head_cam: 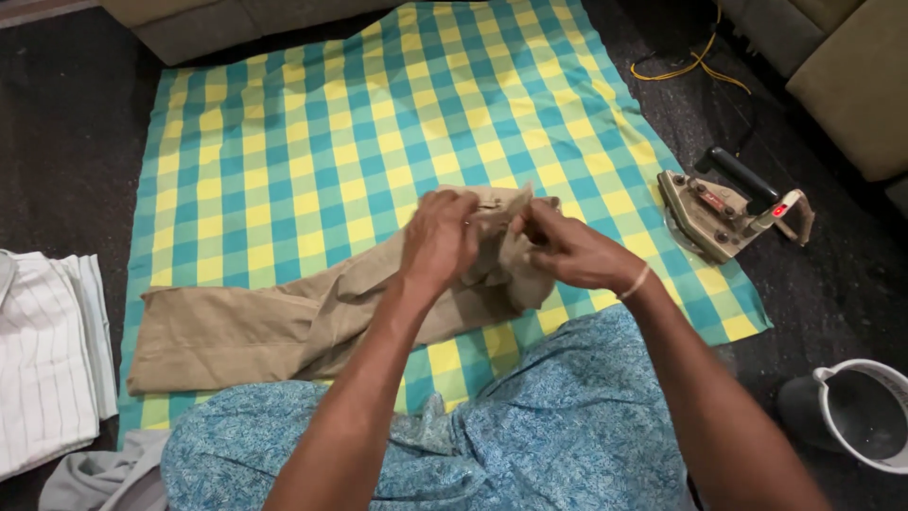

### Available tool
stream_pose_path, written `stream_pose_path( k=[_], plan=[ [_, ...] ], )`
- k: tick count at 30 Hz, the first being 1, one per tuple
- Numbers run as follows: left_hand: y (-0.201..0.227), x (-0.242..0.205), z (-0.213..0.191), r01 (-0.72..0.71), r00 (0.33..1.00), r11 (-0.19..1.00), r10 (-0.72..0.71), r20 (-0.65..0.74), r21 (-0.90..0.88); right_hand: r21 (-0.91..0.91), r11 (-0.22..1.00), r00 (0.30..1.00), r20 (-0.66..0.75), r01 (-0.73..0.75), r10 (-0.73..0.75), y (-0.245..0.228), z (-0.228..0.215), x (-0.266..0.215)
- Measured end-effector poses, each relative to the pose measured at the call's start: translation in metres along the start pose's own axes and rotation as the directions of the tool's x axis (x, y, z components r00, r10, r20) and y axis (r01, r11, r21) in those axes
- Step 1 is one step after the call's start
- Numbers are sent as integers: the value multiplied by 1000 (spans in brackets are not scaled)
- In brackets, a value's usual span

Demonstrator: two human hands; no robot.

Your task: Ironing a pair of tan pants while sitting on the floor.

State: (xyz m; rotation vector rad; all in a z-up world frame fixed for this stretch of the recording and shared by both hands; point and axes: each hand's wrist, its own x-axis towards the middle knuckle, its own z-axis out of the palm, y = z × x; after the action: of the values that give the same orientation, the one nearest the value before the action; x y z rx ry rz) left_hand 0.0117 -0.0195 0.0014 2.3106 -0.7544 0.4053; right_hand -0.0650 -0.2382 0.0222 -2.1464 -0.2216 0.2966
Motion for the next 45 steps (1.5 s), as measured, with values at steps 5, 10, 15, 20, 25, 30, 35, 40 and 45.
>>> stream_pose_path(
  k=[5, 10, 15, 20, 25, 30, 35, 40, 45],
  plan=[
    [13, -1, -6, -90, 985, 959, 126, 120, -270, 212, 964, 986, -83, 158, -144, -19, 2, 18],
    [35, 1, -29, 155, 945, 920, -32, 326, -359, 164, 965, 978, -79, 206, -195, -14, 5, 25],
    [7, -5, 7, 26, 985, 949, 29, 170, -315, 89, 973, 968, -155, 212, -197, -21, 10, 29],
    [2, 7, -8, -3, 997, 952, 27, 76, -306, -145, 931, 871, -329, 334, -364, -42, -6, 16],
    [36, 21, -36, -105, 977, 809, 191, 90, -579, -459, 841, 879, -225, 285, -421, -51, -14, 30],
    [32, 25, -49, -185, 983, 728, 123, -139, -661, -155, 960, 909, -317, 233, -272, -21, -46, 32],
    [-50, -11, -18, -99, 973, 989, 72, 218, 114, 400, 853, 853, -513, 336, -96, 35, -101, 2],
    [-127, -87, 24, 22, 933, 923, -157, 323, 385, 374, 900, 828, -560, 223, 27, 69, -123, -18],
    [-166, -115, 23, 174, 902, 858, -336, 272, 484, 326, 945, 894, -419, -16, 159, 124, -134, -16]
  ],
)
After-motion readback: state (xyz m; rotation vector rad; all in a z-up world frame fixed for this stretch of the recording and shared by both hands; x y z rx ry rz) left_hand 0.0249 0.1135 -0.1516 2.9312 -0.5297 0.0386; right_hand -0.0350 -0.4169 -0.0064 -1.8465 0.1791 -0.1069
